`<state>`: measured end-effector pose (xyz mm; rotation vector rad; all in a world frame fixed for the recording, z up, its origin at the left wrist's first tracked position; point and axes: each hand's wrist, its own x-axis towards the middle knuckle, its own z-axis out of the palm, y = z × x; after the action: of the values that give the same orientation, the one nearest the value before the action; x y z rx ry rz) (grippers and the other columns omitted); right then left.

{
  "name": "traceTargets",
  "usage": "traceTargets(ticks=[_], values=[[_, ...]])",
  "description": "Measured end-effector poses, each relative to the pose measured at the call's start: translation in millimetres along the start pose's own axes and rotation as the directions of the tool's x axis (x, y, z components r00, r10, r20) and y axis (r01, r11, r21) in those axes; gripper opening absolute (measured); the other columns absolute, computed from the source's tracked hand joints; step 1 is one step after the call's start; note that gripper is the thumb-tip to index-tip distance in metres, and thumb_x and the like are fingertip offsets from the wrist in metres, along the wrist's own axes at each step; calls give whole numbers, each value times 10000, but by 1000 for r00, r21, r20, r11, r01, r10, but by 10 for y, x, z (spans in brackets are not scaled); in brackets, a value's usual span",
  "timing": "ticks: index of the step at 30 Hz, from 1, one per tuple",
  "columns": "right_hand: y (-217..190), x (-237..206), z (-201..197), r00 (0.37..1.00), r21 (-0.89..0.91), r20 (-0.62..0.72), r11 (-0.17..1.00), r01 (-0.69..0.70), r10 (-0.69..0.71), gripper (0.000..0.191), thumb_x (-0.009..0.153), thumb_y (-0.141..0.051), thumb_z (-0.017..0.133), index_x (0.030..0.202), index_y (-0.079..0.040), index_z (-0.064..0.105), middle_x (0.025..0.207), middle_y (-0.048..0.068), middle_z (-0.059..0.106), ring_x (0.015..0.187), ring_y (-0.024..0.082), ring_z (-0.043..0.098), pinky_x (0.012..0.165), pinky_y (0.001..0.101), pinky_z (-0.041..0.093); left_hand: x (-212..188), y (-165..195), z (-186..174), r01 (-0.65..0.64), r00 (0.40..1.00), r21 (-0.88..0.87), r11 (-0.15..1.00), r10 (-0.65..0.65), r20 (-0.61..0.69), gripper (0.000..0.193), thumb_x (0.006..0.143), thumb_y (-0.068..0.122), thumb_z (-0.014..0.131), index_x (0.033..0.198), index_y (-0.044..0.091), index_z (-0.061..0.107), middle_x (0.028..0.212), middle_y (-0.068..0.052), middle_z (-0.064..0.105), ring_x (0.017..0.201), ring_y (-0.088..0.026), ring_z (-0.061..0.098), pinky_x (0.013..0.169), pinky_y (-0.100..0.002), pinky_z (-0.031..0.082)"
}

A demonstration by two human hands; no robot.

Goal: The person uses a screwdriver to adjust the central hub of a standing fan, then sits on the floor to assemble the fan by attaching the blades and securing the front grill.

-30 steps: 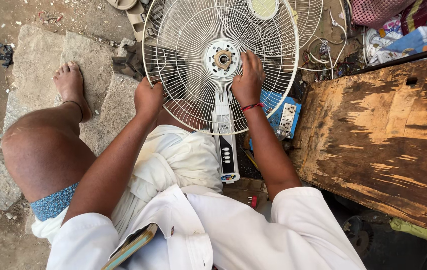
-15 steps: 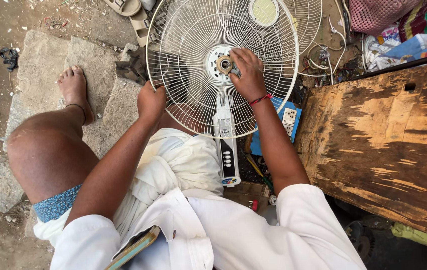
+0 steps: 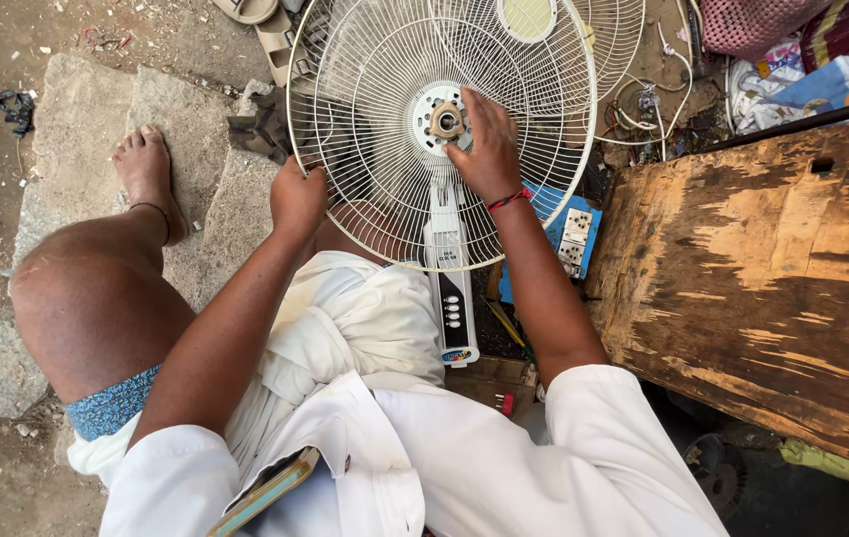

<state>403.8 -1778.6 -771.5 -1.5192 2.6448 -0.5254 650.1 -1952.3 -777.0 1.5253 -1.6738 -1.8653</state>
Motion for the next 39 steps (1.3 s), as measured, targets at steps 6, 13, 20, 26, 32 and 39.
traceTargets(ticks=[6, 13, 20, 26, 32, 39], values=[[106, 122, -82, 977, 60, 167, 991, 121, -129, 920, 838, -112, 830, 1615, -240, 356, 1525, 50, 564, 1460, 308, 430, 1197, 505, 293, 28, -2, -13, -6, 1000, 67, 998, 7, -14, 245, 941, 142, 548, 1131, 56, 677, 833, -99, 734, 685, -205, 727, 566, -357, 565], [160, 271, -253, 971, -3, 168, 985, 170, -167, 769, 791, -279, 903, 1465, -192, 543, 1285, 43, 688, 1235, 246, 587, 1138, 451, 371, 64, 0, 14, -43, 998, 180, 983, 51, -44, 256, 932, 161, 575, 1139, 61, 688, 838, -117, 749, 702, -226, 732, 650, -394, 565], [-100, 118, -89, 999, -144, 26, 989, -24, 28, 834, 773, -525, 926, 1403, -125, 554, 1138, 47, 693, 1082, 247, 614, 1023, 451, 430, -5, 65, -8, 17, 1000, 81, 997, -18, 1, 267, 934, 138, 534, 1153, 60, 665, 829, -100, 730, 669, -214, 714, 580, -380, 568], [85, 165, -148, 992, -65, 37, 990, 122, -120, 1045, 718, -351, 944, 1563, -148, 365, 1490, 113, 561, 1371, 313, 478, 1112, 502, 343, 52, -13, -4, -28, 999, 111, 993, 30, -16, 256, 943, 139, 549, 1143, 48, 679, 821, -84, 730, 674, -192, 720, 590, -352, 570], [169, 204, -135, 967, -17, 169, 980, 196, -190, 866, 807, -252, 903, 1565, -246, 484, 1467, 36, 612, 1434, 278, 476, 1194, 457, 327, 66, -13, 1, -27, 999, 130, 991, 31, -29, 253, 932, 139, 550, 1126, 47, 684, 788, -81, 723, 652, -191, 716, 592, -369, 567], [8, 165, -160, 989, -91, 50, 986, 142, -138, 666, 790, -404, 921, 1330, -142, 632, 1252, 48, 696, 1161, 241, 606, 1040, 446, 417, 12, 31, -2, 2, 1000, 93, 996, -1, -9, 254, 934, 136, 542, 1137, 57, 672, 780, -85, 715, 628, -189, 698, 555, -372, 555]])
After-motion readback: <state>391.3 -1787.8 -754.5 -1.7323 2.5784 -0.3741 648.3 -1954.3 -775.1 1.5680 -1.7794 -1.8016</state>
